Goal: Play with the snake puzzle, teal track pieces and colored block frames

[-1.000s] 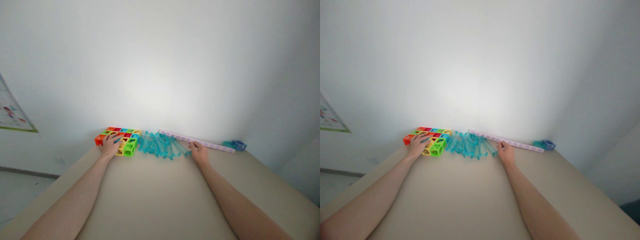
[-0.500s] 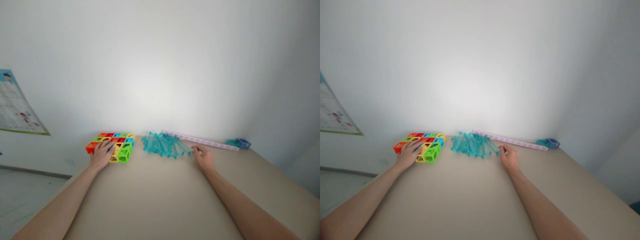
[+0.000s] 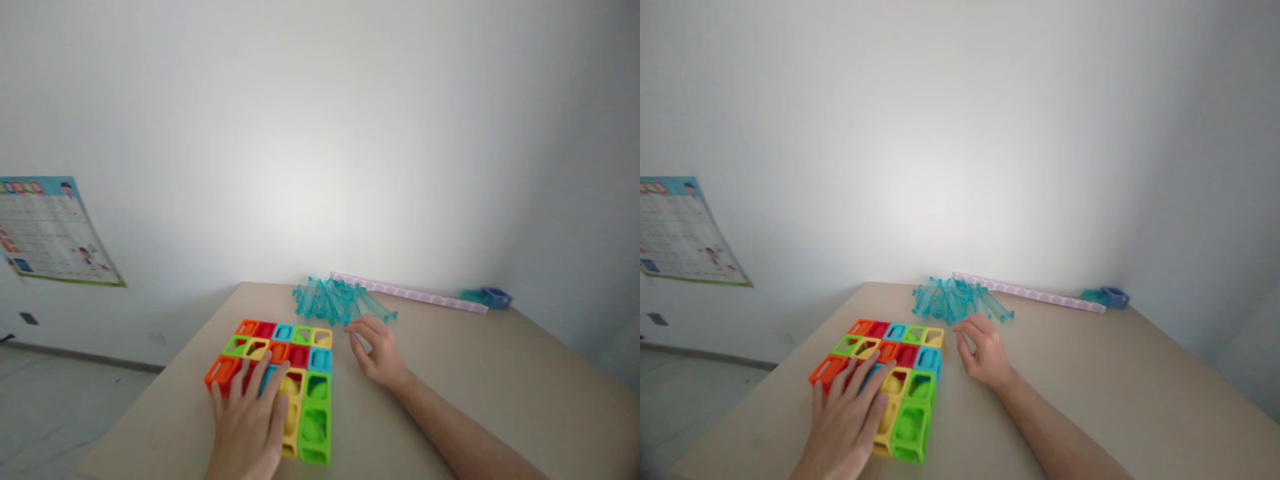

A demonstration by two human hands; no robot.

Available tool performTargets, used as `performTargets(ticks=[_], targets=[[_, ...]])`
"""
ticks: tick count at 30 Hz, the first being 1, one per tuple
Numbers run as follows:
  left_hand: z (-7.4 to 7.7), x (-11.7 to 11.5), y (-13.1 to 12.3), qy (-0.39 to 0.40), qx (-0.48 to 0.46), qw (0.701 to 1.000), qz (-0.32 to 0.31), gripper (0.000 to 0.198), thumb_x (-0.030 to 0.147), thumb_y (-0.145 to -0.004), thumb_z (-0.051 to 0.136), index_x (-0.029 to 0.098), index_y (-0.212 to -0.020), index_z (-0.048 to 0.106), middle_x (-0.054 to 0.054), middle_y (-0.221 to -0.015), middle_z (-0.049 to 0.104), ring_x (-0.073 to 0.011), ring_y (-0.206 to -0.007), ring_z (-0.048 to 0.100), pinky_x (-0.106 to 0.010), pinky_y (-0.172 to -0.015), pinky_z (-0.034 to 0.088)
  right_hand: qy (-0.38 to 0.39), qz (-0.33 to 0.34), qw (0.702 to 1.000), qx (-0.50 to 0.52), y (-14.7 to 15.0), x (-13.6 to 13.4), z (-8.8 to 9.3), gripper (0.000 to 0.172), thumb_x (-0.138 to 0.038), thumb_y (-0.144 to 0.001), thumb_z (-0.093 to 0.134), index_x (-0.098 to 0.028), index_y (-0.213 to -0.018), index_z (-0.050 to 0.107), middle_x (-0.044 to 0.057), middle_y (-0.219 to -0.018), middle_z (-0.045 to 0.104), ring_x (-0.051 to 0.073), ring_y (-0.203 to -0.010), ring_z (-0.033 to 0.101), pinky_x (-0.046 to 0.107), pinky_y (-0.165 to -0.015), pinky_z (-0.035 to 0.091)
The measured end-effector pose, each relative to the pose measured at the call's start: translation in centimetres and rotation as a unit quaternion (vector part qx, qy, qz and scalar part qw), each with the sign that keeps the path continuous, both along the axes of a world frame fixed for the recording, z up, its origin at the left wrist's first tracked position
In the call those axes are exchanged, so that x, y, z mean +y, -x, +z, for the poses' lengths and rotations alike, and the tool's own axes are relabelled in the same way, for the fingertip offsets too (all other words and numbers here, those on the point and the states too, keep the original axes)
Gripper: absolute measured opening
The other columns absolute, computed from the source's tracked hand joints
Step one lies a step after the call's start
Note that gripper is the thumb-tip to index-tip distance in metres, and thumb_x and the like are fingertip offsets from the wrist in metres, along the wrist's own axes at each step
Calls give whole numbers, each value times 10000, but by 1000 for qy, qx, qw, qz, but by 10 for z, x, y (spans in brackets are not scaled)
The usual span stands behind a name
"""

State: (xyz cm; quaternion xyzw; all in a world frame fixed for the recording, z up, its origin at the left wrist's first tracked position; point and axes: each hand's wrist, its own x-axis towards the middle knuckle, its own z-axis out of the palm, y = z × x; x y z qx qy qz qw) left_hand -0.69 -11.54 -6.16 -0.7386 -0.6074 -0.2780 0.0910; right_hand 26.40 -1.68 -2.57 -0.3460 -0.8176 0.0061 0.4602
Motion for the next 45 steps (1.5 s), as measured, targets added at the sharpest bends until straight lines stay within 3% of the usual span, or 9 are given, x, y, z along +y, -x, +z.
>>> performTargets(ticks=[5,9,12,16,18,29,34,40,45], targets=[[-1,-22,-52,12,-60,991,-118,607,489,-747,616,432,-1338,484,-151,-1323,547,-457,-1129,459,-662,-966,140,111,82,985,-103,4,-9,20,245,-254,-862,528,-185,-1069,639,98,-978,665,215,-869,616,332,-793,480],[56,13,-45,98,-209,957,-176,276,434,-796,554,326,-985,724,-116,-907,690,-308,-851,595,-448,-801,408,165,114,962,-185,-7,-12,30,332,-266,-837,569,-197,-1156,627,85,-980,692,216,-852,633,324,-783,476],[82,70,-25,84,-325,929,-157,249,432,-767,575,224,-722,704,-54,-692,653,-212,-669,568,-321,-637,420,193,128,956,-182,-14,-10,34,298,-220,-825,559,-203,-1110,644,60,-924,692,180,-766,626,270,-692,468],[58,134,-7,164,-629,739,-179,303,444,-672,623,151,-738,663,-23,-613,592,-129,-498,487,-249,-486,359,227,139,952,-152,-20,-6,31,292,-176,-783,574,-194,-1069,631,23,-803,648,142,-658,568,224,-584,423],[41,146,-4,186,-647,715,-188,311,434,-666,626,146,-776,668,-35,-668,616,-129,-530,513,-246,-506,381,248,156,947,-128,-21,-3,27,286,-205,-796,577,-187,-1079,617,16,-789,628,134,-650,546,221,-579,413],[32,136,5,364,-491,725,-315,292,267,-648,662,163,-909,740,-39,-795,646,-121,-572,527,-217,-516,355,476,237,841,99,-24,19,-6,386,-446,-738,640,-144,-978,651,12,-670,625,110,-514,503,215,-485,358],[36,127,-2,428,-456,702,-341,360,304,-646,679,159,-974,712,-24,-690,641,-99,-473,485,-200,-459,323,502,238,830,54,-36,22,9,308,-296,-725,591,-132,-969,682,24,-647,667,133,-521,552,227,-499,395],[43,120,-16,372,-360,764,-385,343,403,-708,677,147,-930,734,-77,-916,642,-94,-559,501,-193,-469,331,250,14,956,-151,-6,-4,47,256,-193,-783,528,-174,-950,721,81,-894,720,220,-800,624,345,-770,440],[42,120,-19,345,-340,773,-409,303,423,-752,654,136,-814,726,-87,-929,620,-162,-735,572,-244,-633,441,229,42,949,-213,35,-26,39,322,-434,-891,504,-190,-985,693,90,-934,711,223,-865,625,309,-778,427]])
